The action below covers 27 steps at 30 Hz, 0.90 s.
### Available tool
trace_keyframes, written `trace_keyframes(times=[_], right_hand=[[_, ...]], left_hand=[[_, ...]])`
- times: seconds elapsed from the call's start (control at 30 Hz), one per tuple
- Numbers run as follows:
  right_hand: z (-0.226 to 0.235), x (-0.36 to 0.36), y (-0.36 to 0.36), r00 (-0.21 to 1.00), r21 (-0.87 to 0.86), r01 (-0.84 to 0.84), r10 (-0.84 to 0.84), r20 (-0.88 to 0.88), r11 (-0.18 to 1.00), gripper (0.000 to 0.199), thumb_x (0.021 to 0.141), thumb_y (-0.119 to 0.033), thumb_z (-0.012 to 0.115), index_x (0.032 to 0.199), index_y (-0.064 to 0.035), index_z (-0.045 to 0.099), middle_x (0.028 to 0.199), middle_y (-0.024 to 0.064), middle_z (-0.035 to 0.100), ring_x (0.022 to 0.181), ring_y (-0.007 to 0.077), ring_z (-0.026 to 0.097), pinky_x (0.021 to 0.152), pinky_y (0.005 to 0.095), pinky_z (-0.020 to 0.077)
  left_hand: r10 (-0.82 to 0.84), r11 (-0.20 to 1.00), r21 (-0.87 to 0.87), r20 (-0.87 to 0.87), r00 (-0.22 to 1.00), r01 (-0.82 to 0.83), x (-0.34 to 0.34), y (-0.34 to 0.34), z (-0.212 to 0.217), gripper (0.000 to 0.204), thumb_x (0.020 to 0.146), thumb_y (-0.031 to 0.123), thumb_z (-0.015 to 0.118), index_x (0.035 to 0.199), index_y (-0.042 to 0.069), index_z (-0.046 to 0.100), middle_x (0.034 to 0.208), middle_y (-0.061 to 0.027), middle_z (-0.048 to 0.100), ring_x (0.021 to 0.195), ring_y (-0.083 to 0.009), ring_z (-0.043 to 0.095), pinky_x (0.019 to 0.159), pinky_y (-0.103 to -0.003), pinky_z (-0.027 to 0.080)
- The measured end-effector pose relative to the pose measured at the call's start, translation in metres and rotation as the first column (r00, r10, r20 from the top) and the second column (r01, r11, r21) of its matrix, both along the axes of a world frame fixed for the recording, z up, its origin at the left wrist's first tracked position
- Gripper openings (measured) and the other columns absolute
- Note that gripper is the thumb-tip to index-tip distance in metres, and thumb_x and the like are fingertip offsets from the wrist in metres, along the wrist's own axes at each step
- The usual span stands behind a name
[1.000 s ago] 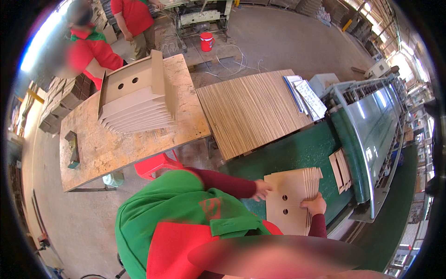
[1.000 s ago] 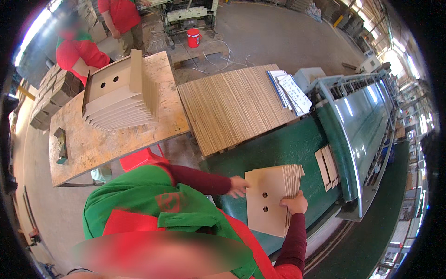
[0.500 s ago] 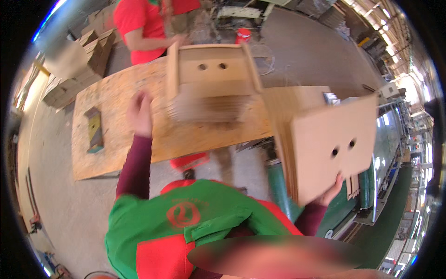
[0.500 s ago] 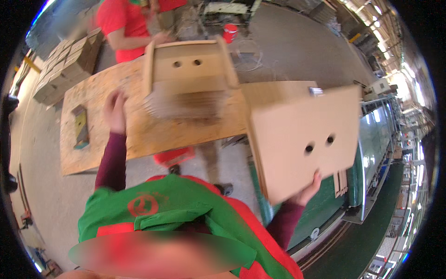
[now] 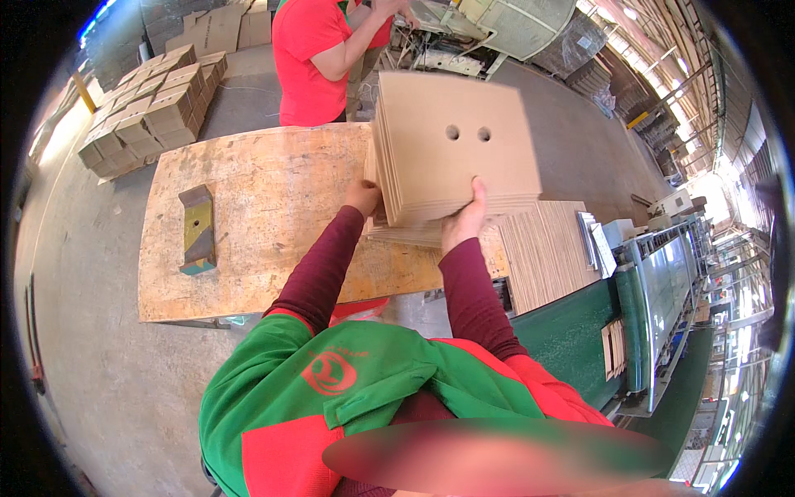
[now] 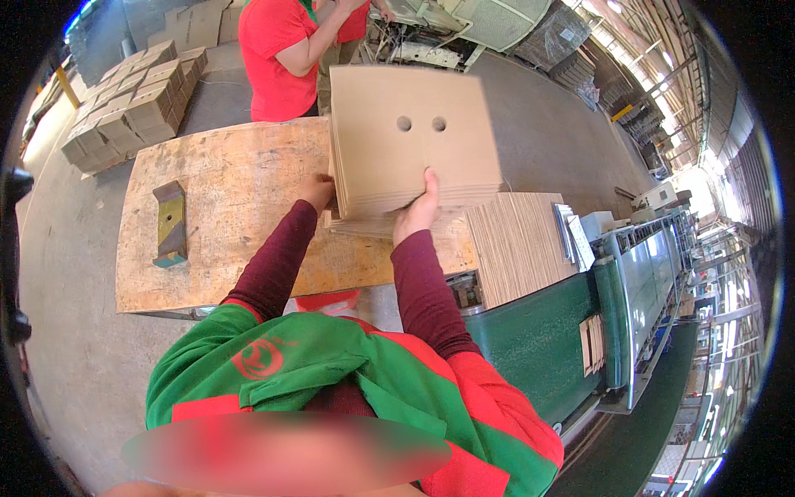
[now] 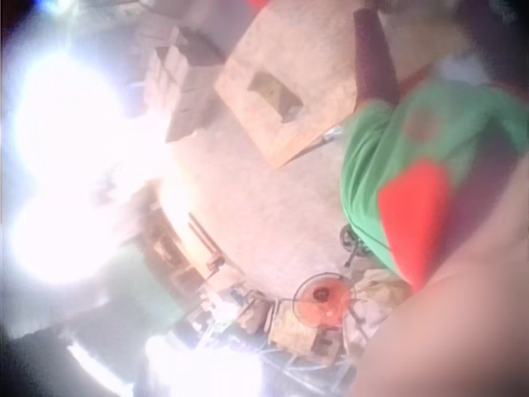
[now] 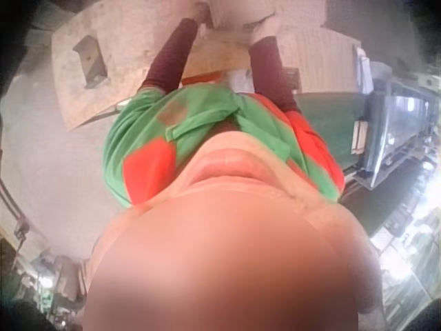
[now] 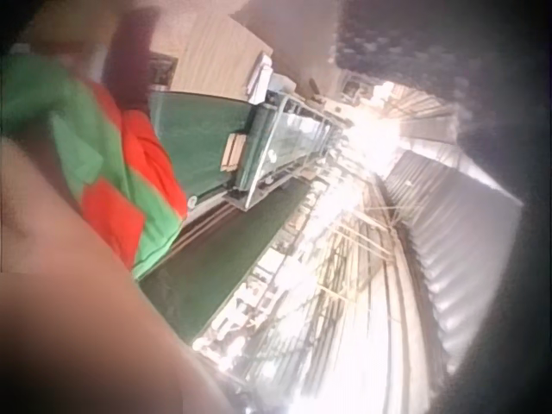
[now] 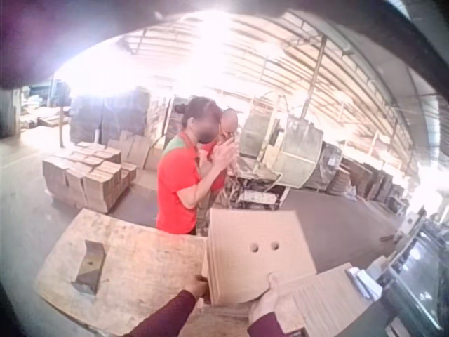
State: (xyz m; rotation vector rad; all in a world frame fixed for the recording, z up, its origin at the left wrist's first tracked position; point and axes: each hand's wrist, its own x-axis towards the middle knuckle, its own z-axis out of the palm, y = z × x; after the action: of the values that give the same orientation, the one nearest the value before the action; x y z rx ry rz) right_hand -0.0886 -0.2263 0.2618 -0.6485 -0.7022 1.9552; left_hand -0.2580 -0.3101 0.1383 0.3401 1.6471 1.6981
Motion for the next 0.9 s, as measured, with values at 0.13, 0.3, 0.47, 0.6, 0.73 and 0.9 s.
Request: trace_keyframes(times=[0.13,0.3,0.47,0.6,0.73,0.9], right_hand=[[-0.045,-0.012,0.001,0.998,-0.138,0.057,-0.051,0.048,0.989,0.057,0.082,-0.037,0.063,0.125,-0.0037,0.046,0.128,0.0106,0.049,0.117,0.0262,0.047,0.095,0.0456,0.0409],[-0.043,-0.027,0.002,0.990,-0.082,0.104,-0.111,-0.092,0.991,0.070,0.076,-0.028,0.072,0.126,0.0053,0.035,0.124,0.0199,0.048,0.108,0.0318,0.052,0.089,0.0479,0.0455],[-0.045,-0.033,0.005,0.903,-0.144,0.398,-0.358,0.238,0.906,0.059,0.078,-0.030,0.071,0.121,0.0039,0.048,0.120,0.0155,0.053,0.109,0.0265,0.052,0.089,0.0441,0.0451],[-0.067,-0.030,0.011,0.909,0.007,0.404,-0.402,0.107,0.915,0.068,0.073,-0.028,0.076,0.123,0.0071,0.045,0.121,0.0190,0.052,0.108,0.0275,0.052,0.090,0.0417,0.0442],[-0.087,-0.030,0.018,0.825,0.051,0.529,-0.527,0.202,0.847,0.079,0.071,-0.024,0.078,0.128,0.0112,0.036,0.126,0.0206,0.050,0.110,0.0272,0.051,0.098,0.0363,0.0386],[-0.094,-0.023,0.019,0.804,0.083,0.501,-0.499,0.323,0.861,0.084,0.070,-0.026,0.079,0.127,0.0155,0.033,0.123,0.0243,0.052,0.111,0.0284,0.051,0.098,0.0341,0.0371]], left_hand=[[0.100,0.995,-0.012,-0.042,0.994,-0.100,-0.007,0.006,-0.052,0.013,0.076,0.005,0.055,0.076,-0.005,0.063,0.058,-0.0114,0.058,0.045,-0.0192,0.057,0.037,-0.033,0.042],[0.037,0.998,-0.057,-0.033,0.999,-0.039,-0.008,0.011,-0.068,0.015,0.077,0.004,0.052,0.079,-0.005,0.064,0.054,-0.0116,0.057,0.040,-0.0202,0.054,0.037,-0.033,0.043],[0.118,0.993,-0.013,-0.042,0.992,-0.119,-0.003,0.013,-0.076,0.016,0.075,0.001,0.050,0.081,-0.006,0.063,0.058,-0.0110,0.059,0.044,-0.0192,0.056,0.036,-0.032,0.041],[0.066,0.998,-0.003,-0.028,0.997,-0.066,-0.006,0.009,-0.081,0.018,0.073,-0.001,0.050,0.083,-0.006,0.064,0.060,-0.0107,0.060,0.044,-0.0193,0.057,0.037,-0.032,0.043],[-0.110,0.994,0.036,0.113,0.988,0.107,-0.014,-0.009,-0.080,0.022,0.082,0.005,0.057,0.101,-0.007,0.061,0.076,-0.0126,0.064,0.053,-0.0198,0.063,0.044,-0.030,0.050],[0.220,0.967,0.163,-0.142,0.965,-0.197,0.028,-0.080,-0.108,0.013,0.090,0.016,0.058,0.095,0.004,0.061,0.073,-0.0002,0.057,0.065,-0.0117,0.055,0.051,-0.028,0.046]])
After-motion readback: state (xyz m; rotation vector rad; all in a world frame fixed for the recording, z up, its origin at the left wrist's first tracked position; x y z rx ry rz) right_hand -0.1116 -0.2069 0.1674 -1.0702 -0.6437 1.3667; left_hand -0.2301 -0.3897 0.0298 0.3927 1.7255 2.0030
